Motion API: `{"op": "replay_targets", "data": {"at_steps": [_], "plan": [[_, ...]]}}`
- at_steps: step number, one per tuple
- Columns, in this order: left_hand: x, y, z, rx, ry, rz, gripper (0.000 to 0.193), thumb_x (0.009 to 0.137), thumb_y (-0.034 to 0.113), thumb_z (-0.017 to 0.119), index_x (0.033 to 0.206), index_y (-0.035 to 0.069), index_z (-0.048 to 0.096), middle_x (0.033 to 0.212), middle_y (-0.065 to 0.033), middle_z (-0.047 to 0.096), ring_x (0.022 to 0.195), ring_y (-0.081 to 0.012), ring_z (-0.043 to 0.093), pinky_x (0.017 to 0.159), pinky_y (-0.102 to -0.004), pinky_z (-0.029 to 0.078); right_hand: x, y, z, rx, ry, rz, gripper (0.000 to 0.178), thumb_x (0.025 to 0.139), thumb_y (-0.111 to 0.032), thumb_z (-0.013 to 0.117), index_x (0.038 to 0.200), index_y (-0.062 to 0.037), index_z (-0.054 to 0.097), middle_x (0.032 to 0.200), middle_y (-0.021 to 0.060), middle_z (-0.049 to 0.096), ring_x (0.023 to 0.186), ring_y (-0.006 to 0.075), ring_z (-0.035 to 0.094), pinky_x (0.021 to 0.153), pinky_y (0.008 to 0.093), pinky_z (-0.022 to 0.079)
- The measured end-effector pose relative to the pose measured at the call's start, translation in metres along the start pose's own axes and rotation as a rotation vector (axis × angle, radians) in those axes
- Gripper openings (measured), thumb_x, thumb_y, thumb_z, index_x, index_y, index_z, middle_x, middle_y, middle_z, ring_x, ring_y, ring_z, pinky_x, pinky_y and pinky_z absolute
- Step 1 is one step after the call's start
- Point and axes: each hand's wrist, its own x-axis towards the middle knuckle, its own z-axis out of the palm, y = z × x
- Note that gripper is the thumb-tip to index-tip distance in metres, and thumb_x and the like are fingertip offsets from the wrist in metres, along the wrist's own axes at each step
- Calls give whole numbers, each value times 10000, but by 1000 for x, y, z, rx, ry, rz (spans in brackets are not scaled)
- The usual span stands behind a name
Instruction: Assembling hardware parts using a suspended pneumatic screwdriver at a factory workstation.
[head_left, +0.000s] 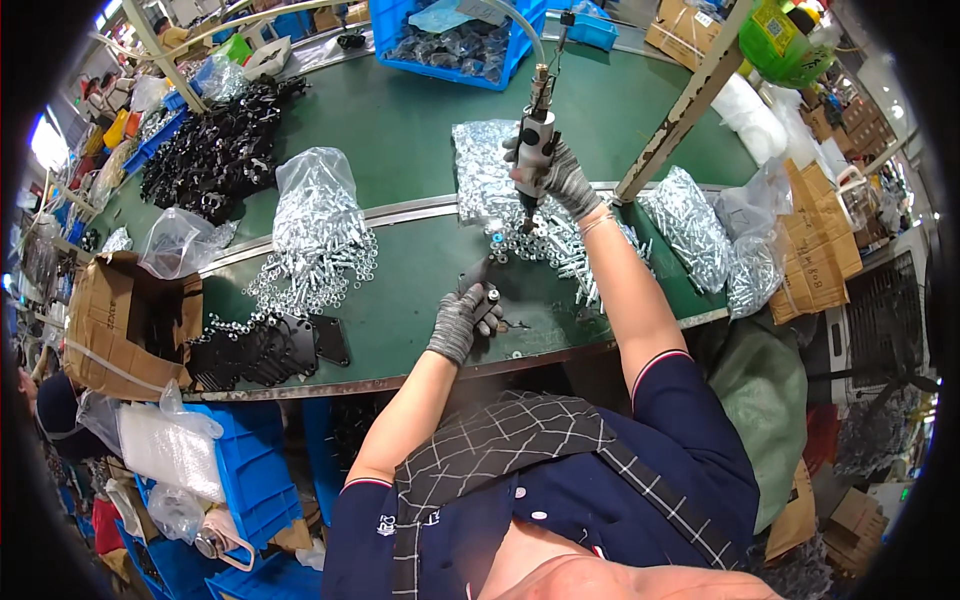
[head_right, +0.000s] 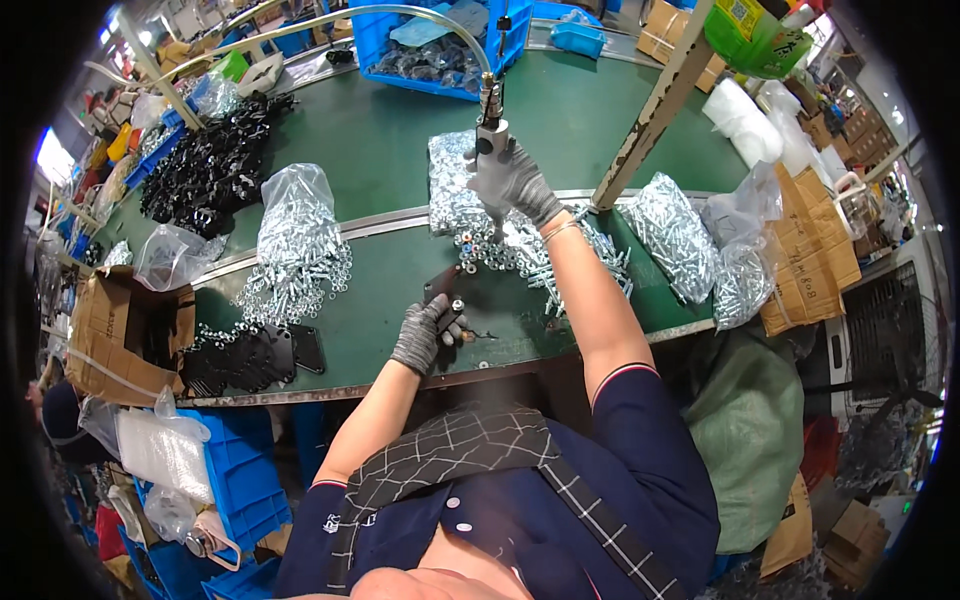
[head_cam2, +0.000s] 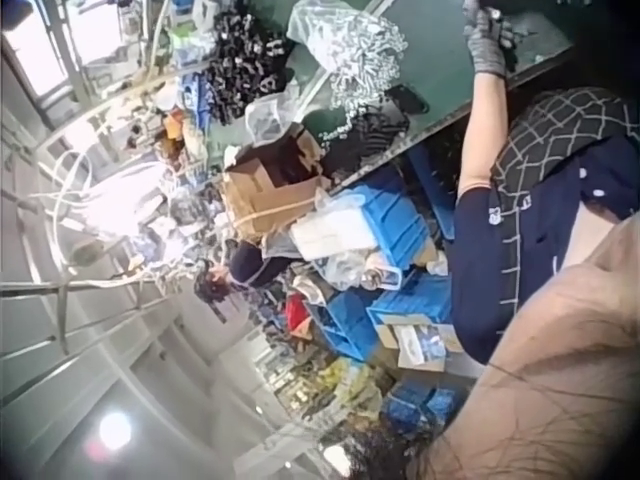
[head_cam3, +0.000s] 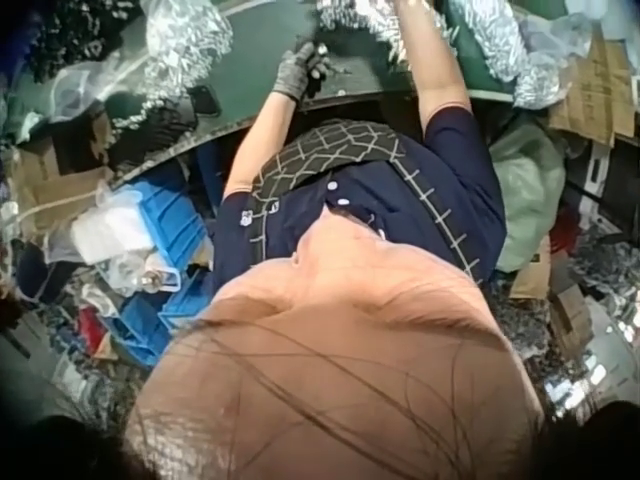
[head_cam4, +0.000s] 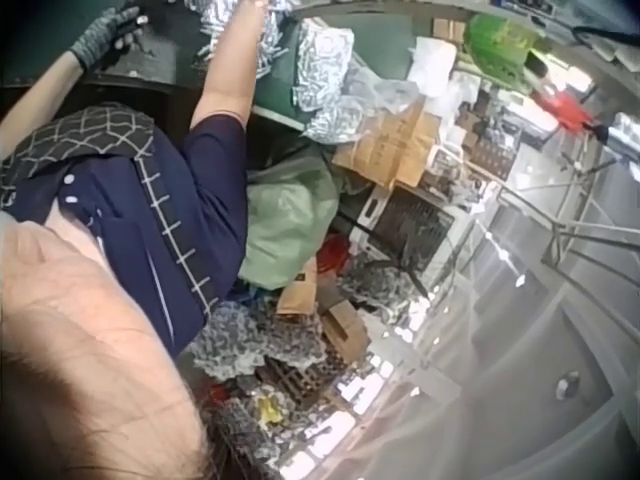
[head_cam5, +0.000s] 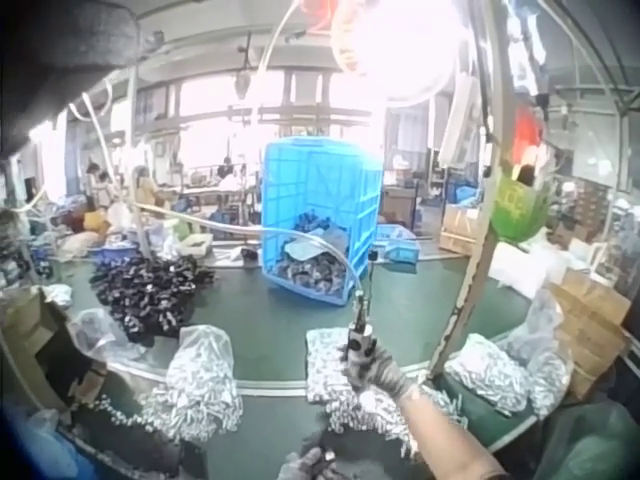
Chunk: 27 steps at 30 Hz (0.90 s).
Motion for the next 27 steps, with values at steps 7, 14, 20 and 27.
{"op": "replay_targets", "data": {"at_steps": [7,14,20,27], "plan": [[-2,-3,-1,-55,85,-33,207,892,223,499,888,23,553,620,-110,595,405,-166,518,361,-258,396,-26,-96,47,125,270,139,393,751,-32,654,1104,-52,483,981,71,599,856,177,586,760,313,494],[1,-8,0,-61,84,5,207,882,231,501,867,29,547,605,-101,589,396,-155,497,353,-253,386,-45,-135,54,706,150,345,421,736,-38,675,1107,-71,478,1004,85,580,874,180,580,747,302,497],[-6,-2,8,-62,96,-21,198,856,249,544,836,52,545,620,-79,575,404,-126,450,385,-237,384,-54,-136,53,522,95,327,404,737,-21,666,1094,-80,486,1014,77,564,909,176,560,775,306,488],[-2,-2,4,-28,107,35,213,878,233,513,868,24,545,614,-87,578,411,-149,505,350,-244,395,-69,-118,70,582,148,324,452,699,-6,692,1093,-86,486,994,59,557,875,162,559,755,293,491]]}}
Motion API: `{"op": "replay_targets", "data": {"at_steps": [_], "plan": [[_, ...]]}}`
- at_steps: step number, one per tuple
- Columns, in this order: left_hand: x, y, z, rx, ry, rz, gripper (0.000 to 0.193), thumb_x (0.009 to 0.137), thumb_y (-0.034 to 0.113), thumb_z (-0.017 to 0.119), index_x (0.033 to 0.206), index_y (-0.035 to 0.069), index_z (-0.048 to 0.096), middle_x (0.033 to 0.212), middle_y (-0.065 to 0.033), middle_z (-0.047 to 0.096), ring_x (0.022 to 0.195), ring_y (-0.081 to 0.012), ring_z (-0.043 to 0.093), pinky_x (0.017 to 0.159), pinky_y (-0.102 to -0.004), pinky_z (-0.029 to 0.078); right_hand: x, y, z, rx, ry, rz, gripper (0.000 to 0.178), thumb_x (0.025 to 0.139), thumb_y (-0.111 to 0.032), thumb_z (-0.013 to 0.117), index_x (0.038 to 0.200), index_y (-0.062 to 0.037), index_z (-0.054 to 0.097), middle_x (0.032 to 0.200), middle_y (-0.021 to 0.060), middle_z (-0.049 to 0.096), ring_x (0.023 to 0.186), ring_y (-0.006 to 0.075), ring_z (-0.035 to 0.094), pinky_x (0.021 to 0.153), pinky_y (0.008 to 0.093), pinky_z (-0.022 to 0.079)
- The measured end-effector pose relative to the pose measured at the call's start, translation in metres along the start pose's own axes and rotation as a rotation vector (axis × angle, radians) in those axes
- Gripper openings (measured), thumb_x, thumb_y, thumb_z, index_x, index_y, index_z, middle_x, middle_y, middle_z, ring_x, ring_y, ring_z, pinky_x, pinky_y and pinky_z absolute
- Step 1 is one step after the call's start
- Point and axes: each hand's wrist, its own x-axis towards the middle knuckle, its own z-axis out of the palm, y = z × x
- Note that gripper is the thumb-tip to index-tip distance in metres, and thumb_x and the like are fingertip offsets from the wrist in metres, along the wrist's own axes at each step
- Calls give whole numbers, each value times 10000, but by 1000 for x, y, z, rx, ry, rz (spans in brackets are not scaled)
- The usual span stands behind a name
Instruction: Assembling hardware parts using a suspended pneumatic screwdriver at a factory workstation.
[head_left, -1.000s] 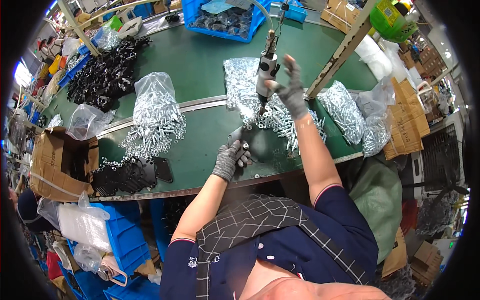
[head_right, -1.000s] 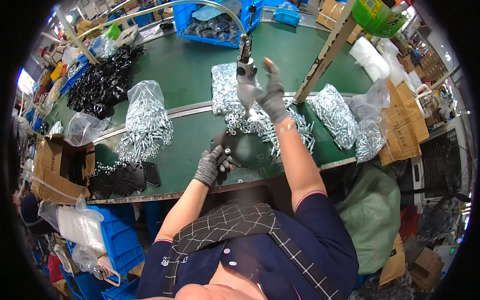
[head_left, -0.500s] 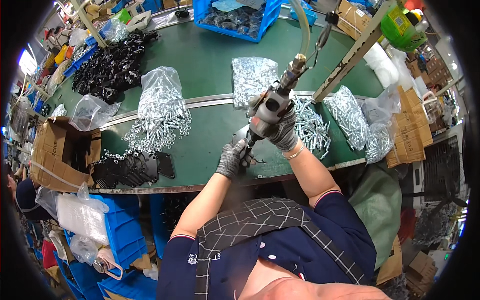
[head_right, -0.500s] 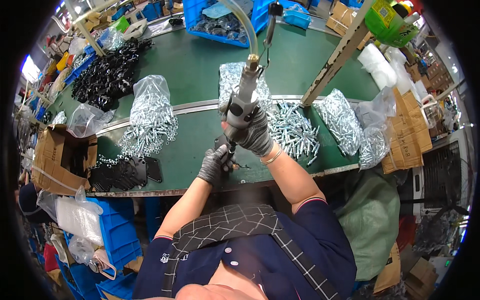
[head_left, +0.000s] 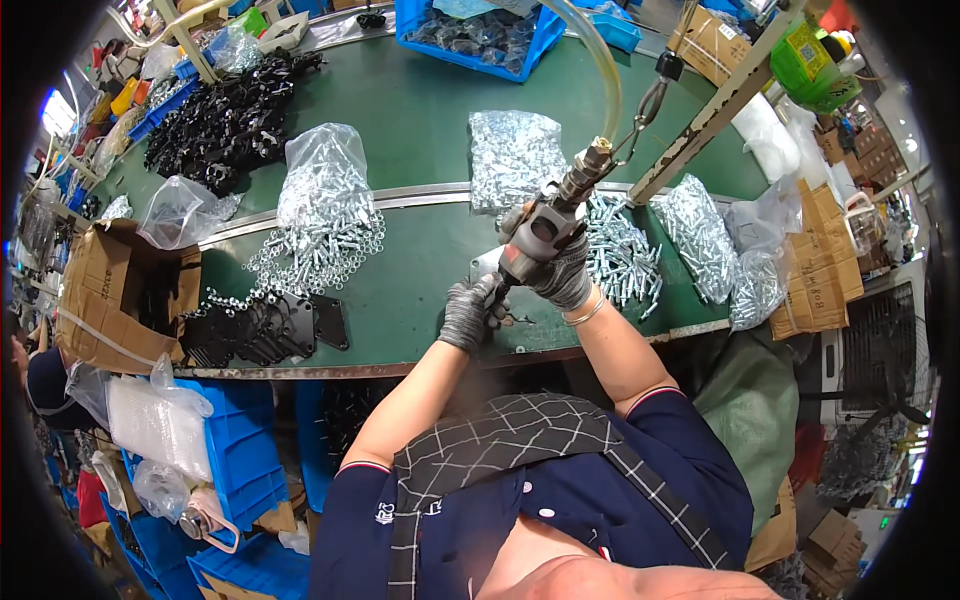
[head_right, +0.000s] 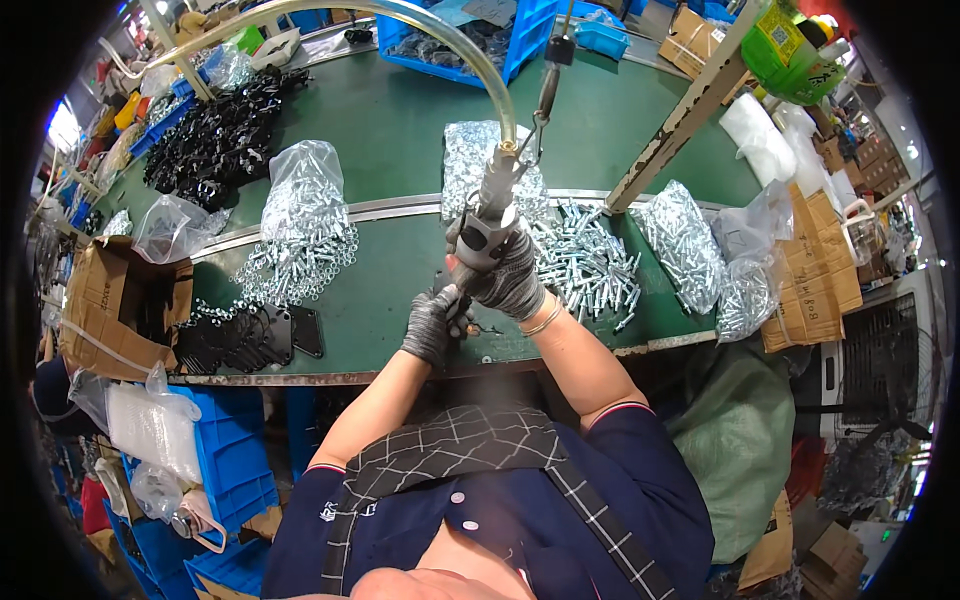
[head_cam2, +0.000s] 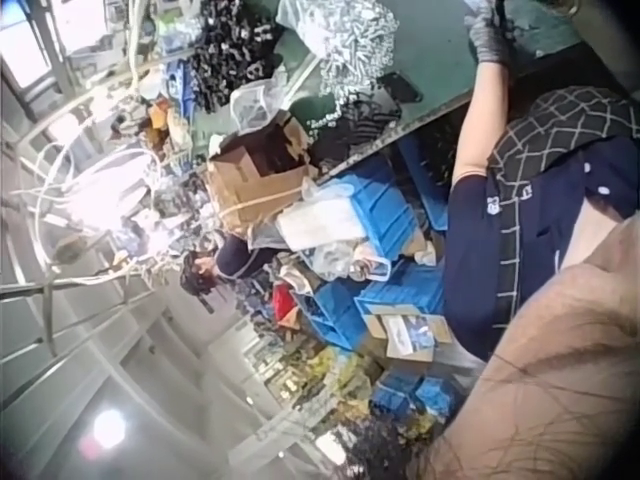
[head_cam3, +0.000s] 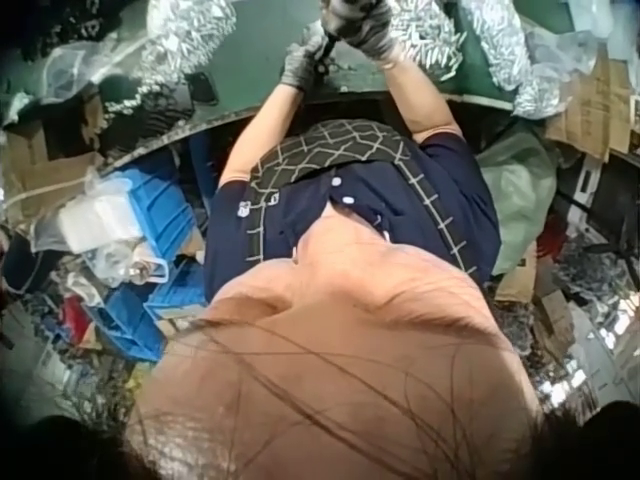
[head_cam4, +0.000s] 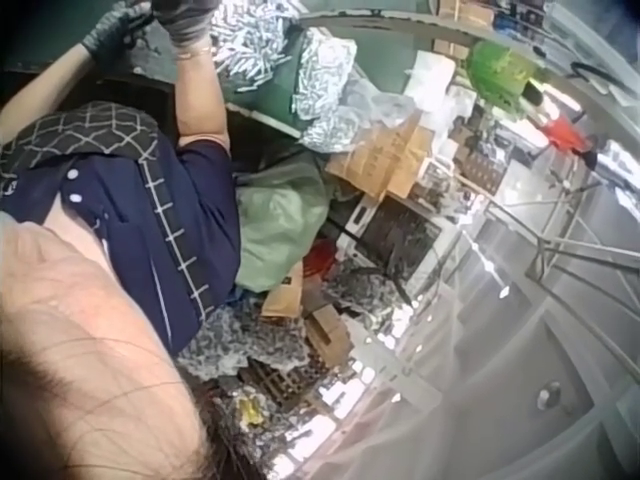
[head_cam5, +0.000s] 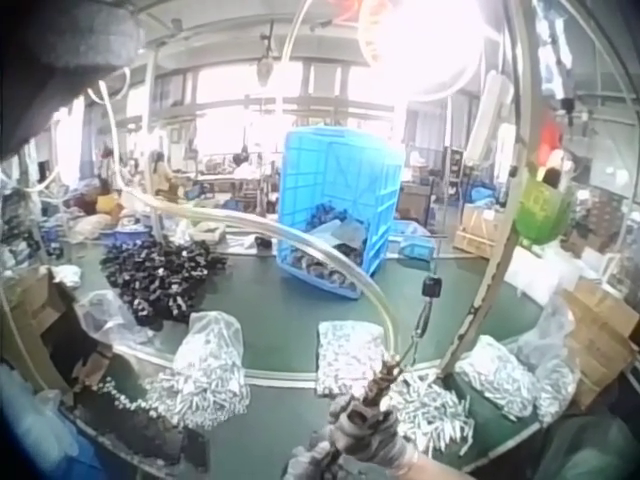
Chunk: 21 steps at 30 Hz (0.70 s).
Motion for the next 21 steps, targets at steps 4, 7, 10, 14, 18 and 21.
{"op": "replay_targets", "data": {"at_steps": [4,7,10,14,18,21], "plan": [[-16,4,2,-71,0,12,206,859,227,547,866,20,547,666,-63,574,438,-114,492,372,-217,365,4,-27,16,-120,-25,-80,453,698,-41,696,1094,-68,479,985,65,558,851,164,564,740,295,496],[-47,28,-23,110,-77,59,211,858,213,554,907,7,559,677,-43,568,481,-98,494,388,-211,364,4,-46,16,-138,87,-181,381,684,35,647,1029,-52,513,906,42,588,779,129,577,669,253,487],[-89,83,-70,719,-334,103,258,863,205,554,1023,4,572,710,-16,572,606,-92,525,485,-214,407,8,-64,-16,500,92,148,422,719,-4,647,1098,-51,469,941,52,576,812,140,570,707,264,489],[-154,135,-132,1148,-138,-38,436,804,303,641,1103,-7,567,882,-87,639,761,-161,593,718,-294,468,18,-48,-26,116,141,-21,453,765,-63,647,1162,-53,428,974,60,566,836,152,562,737,279,487],[-129,116,-137,1487,503,55,570,740,381,681,1148,11,535,1051,-170,610,957,-275,597,823,-357,464,34,-23,-36,-497,161,-269,487,773,-95,663,1191,-57,415,961,50,571,842,154,564,743,280,478],[-96,101,-135,1891,788,-158,733,688,414,701,1228,-12,450,1128,-193,563,1004,-314,576,856,-385,462,50,-2,-51,-692,114,-334,541,768,-130,691,1222,-61,404,940,38,578,853,157,567,756,280,467]]}}
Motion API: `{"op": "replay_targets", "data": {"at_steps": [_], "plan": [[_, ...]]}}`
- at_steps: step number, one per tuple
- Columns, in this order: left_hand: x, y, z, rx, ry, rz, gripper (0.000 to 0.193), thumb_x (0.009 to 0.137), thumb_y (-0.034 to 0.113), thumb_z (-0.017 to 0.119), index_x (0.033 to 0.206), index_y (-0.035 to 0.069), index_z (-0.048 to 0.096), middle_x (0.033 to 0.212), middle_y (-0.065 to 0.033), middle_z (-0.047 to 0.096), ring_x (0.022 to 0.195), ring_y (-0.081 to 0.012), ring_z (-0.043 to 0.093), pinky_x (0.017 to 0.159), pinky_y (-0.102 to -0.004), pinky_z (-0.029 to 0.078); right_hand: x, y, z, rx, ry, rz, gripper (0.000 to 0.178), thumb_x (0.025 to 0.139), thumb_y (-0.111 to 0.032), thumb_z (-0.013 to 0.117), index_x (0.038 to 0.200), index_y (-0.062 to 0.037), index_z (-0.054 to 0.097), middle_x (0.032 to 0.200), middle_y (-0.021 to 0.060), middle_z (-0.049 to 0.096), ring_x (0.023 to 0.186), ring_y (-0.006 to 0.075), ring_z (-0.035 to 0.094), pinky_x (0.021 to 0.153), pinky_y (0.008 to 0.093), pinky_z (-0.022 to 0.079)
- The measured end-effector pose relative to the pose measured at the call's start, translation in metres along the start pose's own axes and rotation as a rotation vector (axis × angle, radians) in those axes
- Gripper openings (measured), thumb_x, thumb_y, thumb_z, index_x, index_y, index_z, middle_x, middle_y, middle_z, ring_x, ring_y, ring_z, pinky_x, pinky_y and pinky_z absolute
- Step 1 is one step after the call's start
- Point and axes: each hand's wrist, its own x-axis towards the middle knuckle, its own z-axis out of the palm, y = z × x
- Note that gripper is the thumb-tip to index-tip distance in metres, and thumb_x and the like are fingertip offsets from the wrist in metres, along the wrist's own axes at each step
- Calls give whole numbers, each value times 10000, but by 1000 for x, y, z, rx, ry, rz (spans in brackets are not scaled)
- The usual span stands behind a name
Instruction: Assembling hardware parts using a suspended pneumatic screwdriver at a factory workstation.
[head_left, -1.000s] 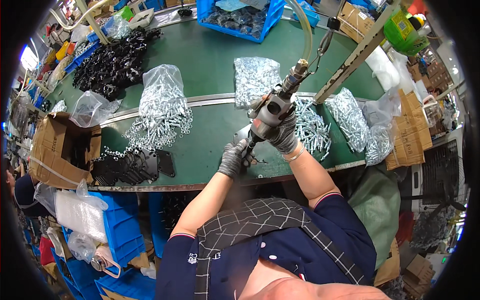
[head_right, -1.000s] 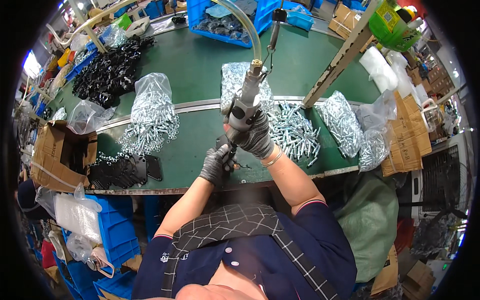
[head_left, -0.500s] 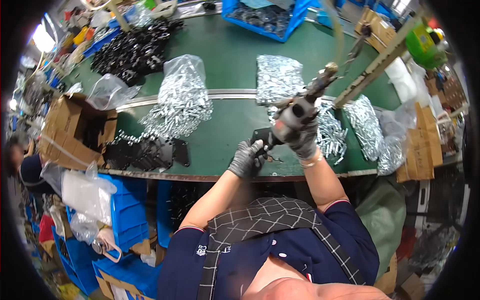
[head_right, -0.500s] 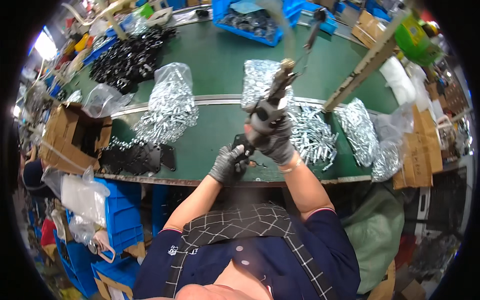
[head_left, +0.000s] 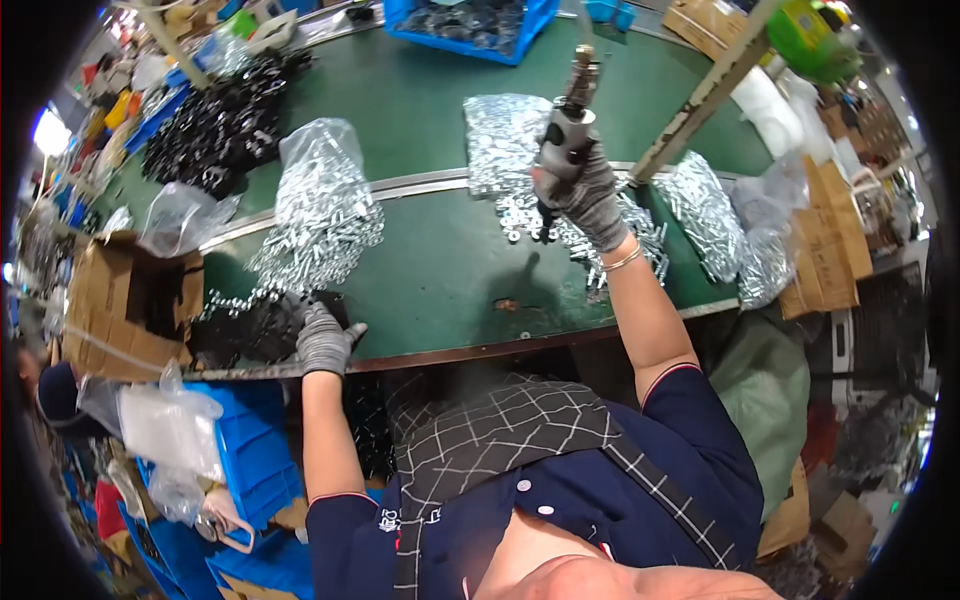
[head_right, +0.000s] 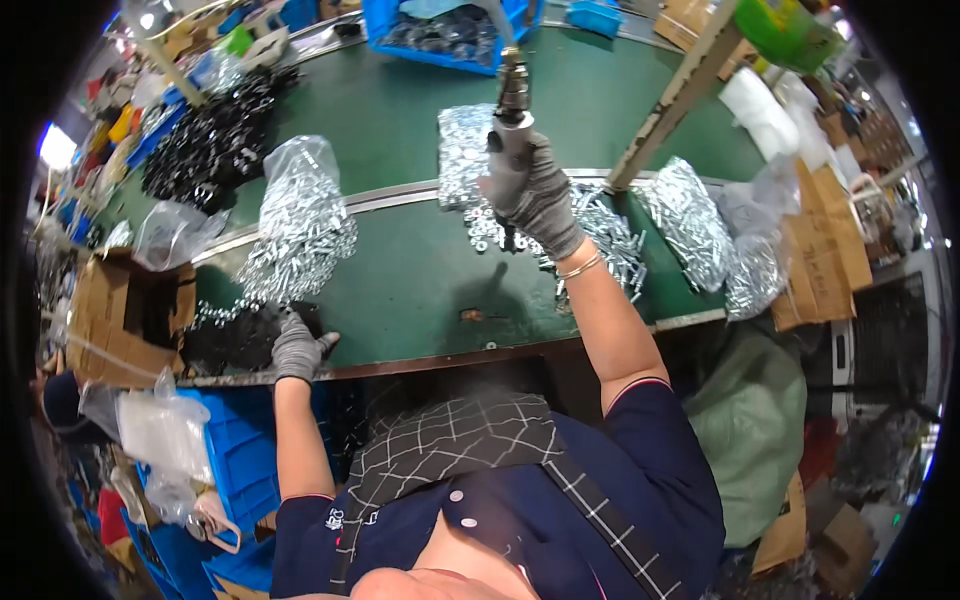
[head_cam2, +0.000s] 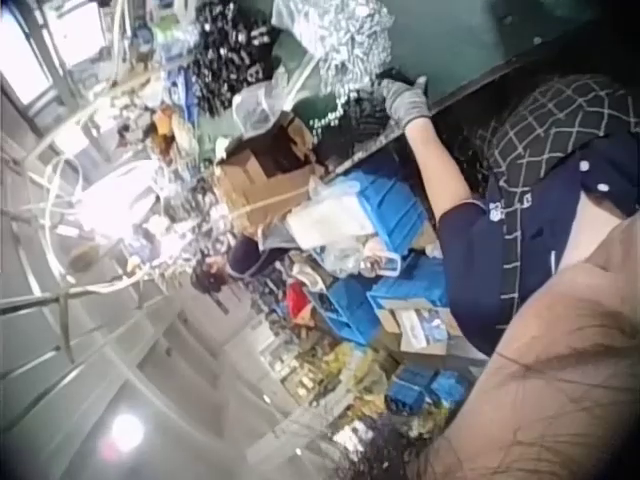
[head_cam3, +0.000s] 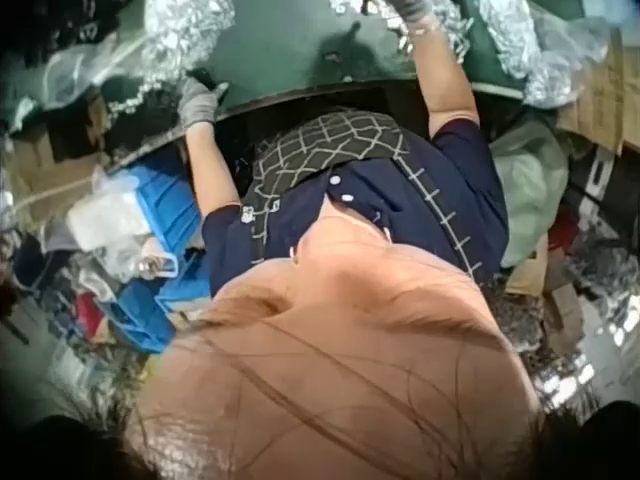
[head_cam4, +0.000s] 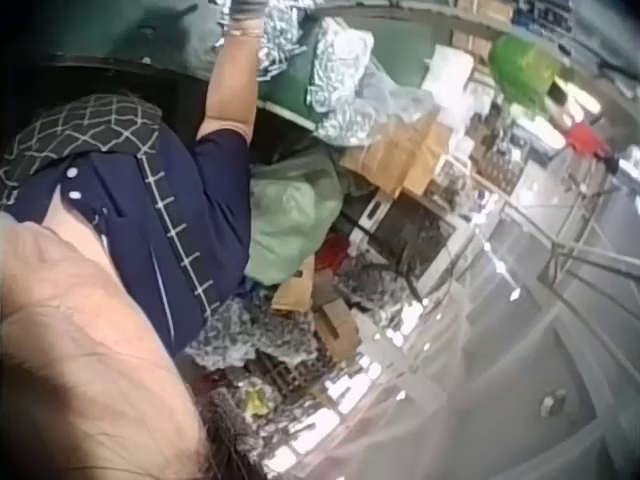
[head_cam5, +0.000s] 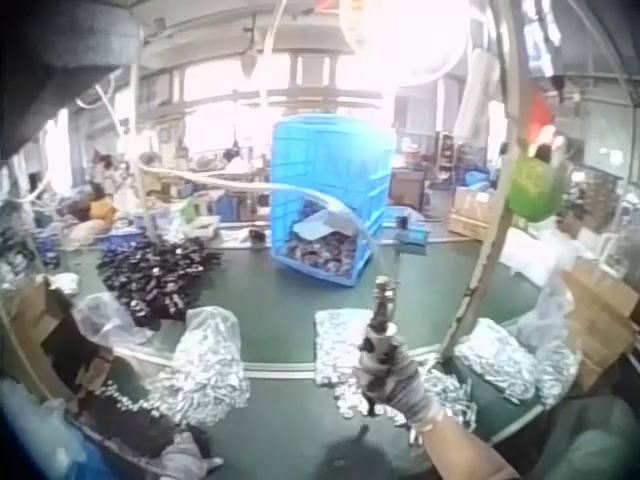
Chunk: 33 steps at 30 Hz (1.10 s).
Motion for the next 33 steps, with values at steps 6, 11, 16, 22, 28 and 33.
{"op": "replay_targets", "data": {"at_steps": [6,11,16,22,28,33], "plan": [[25,2,-8,88,-230,127,694,705,399,661,1229,4,432,1144,-194,549,1030,-314,563,867,-393,463,-42,20,-65,-425,-579,265,457,746,-266,648,1131,-67,501,988,141,618,917,302,601,764,381,483],[37,-18,30,107,-41,43,459,781,300,585,1135,20,508,995,-173,618,896,-313,614,765,-411,498,-89,10,-66,-1035,-1054,514,284,753,-269,647,977,-98,610,846,136,622,836,308,605,739,392,474],[34,-40,36,100,281,75,340,819,274,564,1032,10,562,777,-96,650,634,-258,637,539,-370,509,-103,29,-76,-807,-1000,642,216,748,-239,645,911,-102,611,748,127,614,749,295,607,683,388,476],[-19,33,9,-1848,-441,141,319,806,327,631,964,51,601,706,-35,600,441,-85,509,334,-175,345,-105,-9,-51,-439,-721,555,178,740,-159,633,890,-68,605,767,144,608,699,315,603,635,392,478],[-49,118,22,-1817,-726,331,366,816,424,603,889,66,585,669,-36,585,404,-76,463,334,-174,305,-109,-61,7,-44,-479,126,114,772,-83,607,881,-62,582,763,126,603,670,295,598,592,357,481],[-49,125,49,-2064,-1058,239,363,850,432,558,950,83,554,632,-45,562,347,-88,399,327,-187,299,-122,-66,22,-11,-344,26,125,759,-89,623,878,-75,589,764,105,607,659,277,599,561,354,482]]}}
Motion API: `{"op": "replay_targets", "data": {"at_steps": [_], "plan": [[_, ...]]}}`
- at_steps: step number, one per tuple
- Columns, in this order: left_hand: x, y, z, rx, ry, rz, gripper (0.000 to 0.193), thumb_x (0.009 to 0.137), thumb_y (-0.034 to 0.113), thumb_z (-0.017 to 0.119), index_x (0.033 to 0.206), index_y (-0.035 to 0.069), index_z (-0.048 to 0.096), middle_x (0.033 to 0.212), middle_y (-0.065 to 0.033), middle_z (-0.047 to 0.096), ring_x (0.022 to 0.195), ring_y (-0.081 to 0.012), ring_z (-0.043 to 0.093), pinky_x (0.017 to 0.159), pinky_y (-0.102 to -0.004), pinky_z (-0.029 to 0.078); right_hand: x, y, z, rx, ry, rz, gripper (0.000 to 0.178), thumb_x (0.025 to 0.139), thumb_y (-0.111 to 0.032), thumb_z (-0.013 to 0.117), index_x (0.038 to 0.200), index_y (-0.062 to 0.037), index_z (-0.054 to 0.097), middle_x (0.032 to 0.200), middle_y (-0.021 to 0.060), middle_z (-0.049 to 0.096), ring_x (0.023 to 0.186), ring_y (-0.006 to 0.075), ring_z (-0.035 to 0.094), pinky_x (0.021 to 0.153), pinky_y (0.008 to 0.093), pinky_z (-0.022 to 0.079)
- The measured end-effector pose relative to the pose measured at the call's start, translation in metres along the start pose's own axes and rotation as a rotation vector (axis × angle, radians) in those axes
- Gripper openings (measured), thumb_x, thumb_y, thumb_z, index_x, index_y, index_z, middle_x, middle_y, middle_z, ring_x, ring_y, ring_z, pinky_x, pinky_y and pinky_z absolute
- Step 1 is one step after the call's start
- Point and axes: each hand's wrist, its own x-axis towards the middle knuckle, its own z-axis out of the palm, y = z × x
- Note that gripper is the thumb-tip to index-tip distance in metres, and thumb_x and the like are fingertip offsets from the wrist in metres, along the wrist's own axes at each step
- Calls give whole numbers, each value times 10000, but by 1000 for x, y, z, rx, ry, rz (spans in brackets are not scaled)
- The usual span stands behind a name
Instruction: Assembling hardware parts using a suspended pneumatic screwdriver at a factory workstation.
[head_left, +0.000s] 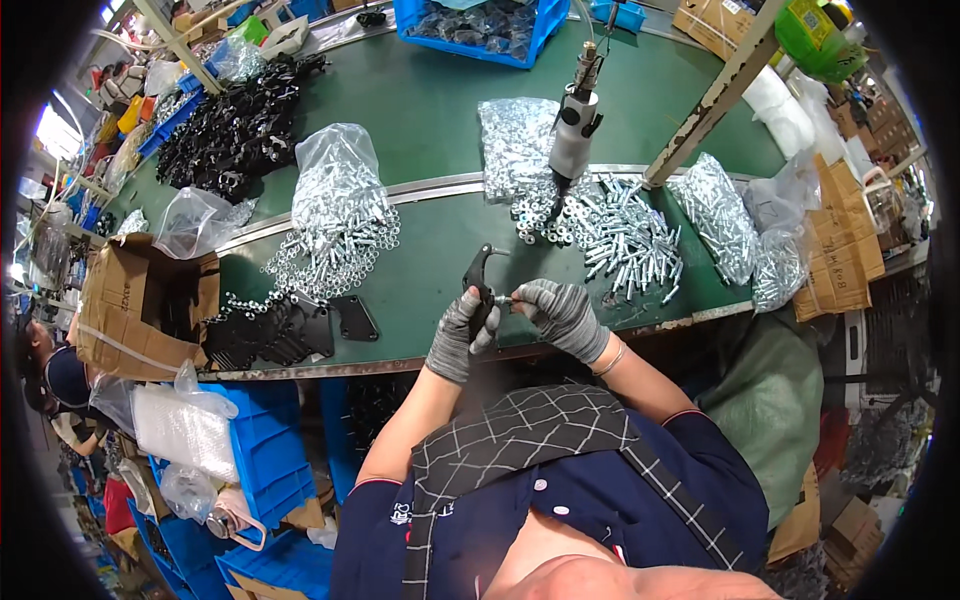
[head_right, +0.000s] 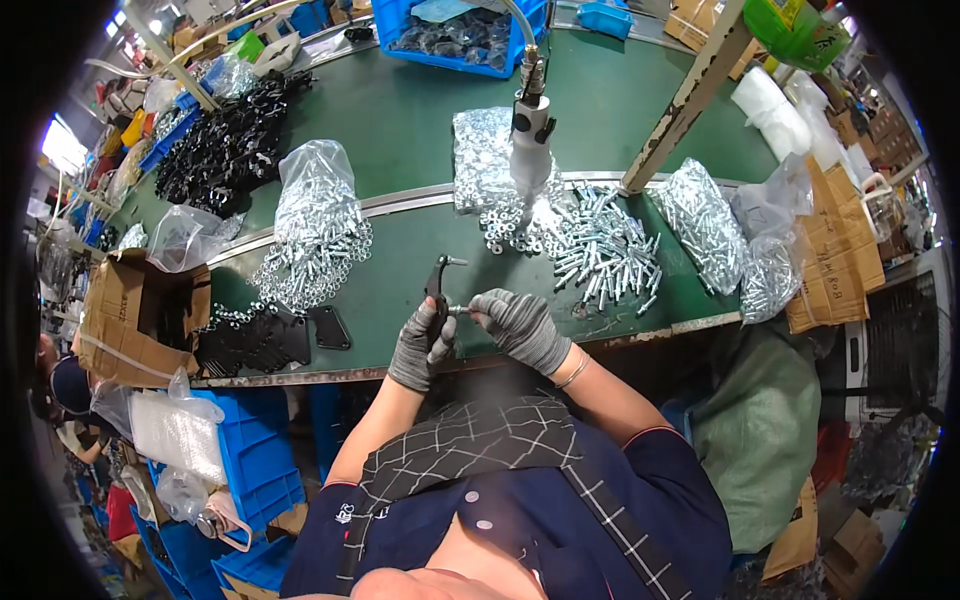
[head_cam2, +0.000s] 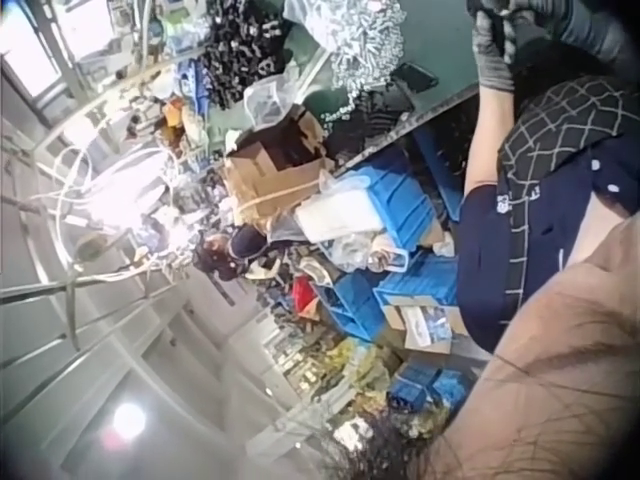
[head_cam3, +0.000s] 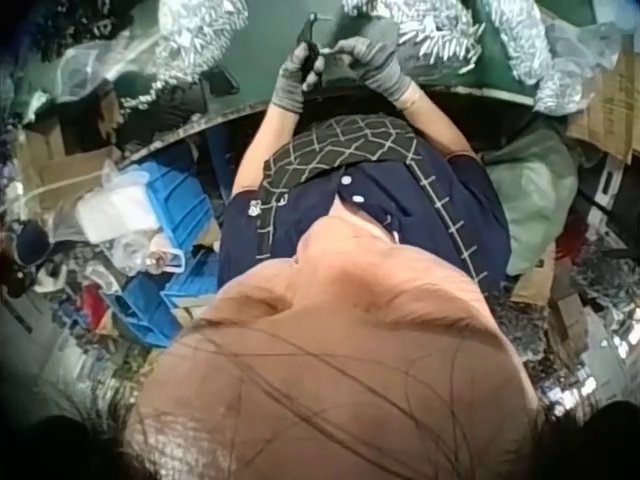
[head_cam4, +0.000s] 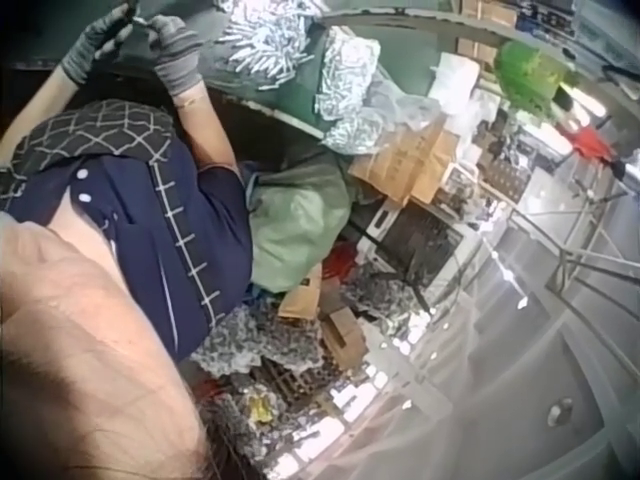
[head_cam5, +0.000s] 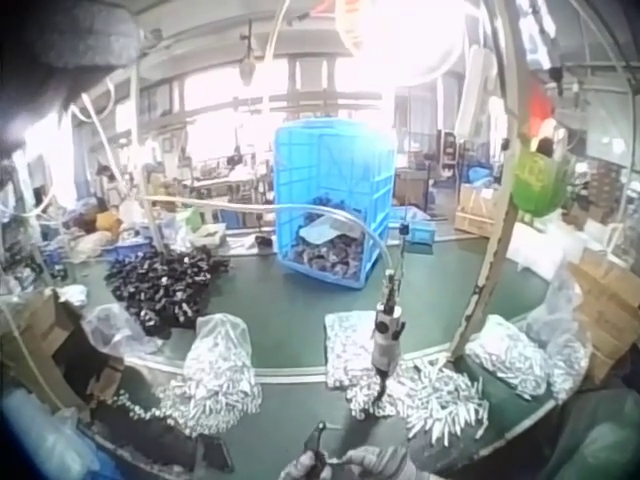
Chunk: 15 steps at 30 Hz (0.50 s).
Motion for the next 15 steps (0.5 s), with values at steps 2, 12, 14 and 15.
{"op": "replay_targets", "data": {"at_steps": [2,12,14,15], "plan": [[2,-3,-6,-126,-44,-29,347,872,420,530,972,88,538,613,-48,552,326,-96,373,323,-196,298,0,-1,3,0,35,-27,128,755,-88,626,877,-80,590,763,98,608,656,272,599,551,352,481],[3,-16,-11,-424,-215,-33,330,916,365,471,1018,56,527,617,-54,568,327,-111,397,321,-214,325,6,-16,2,-103,129,-122,141,713,-57,634,840,-94,584,771,86,613,639,258,604,510,337,481],[3,-18,-10,-488,-167,-69,338,918,365,467,1034,53,527,638,-58,577,335,-114,409,323,-214,333,6,-18,2,-51,122,-80,140,711,-53,631,836,-94,584,780,89,616,639,257,606,509,334,482],[3,-18,-10,-489,-166,-70,338,918,365,467,1034,53,527,638,-58,577,335,-114,409,323,-214,333,6,-20,0,-117,136,-115,138,712,-53,632,835,-94,584,788,92,618,641,255,607,511,334,483]]}}
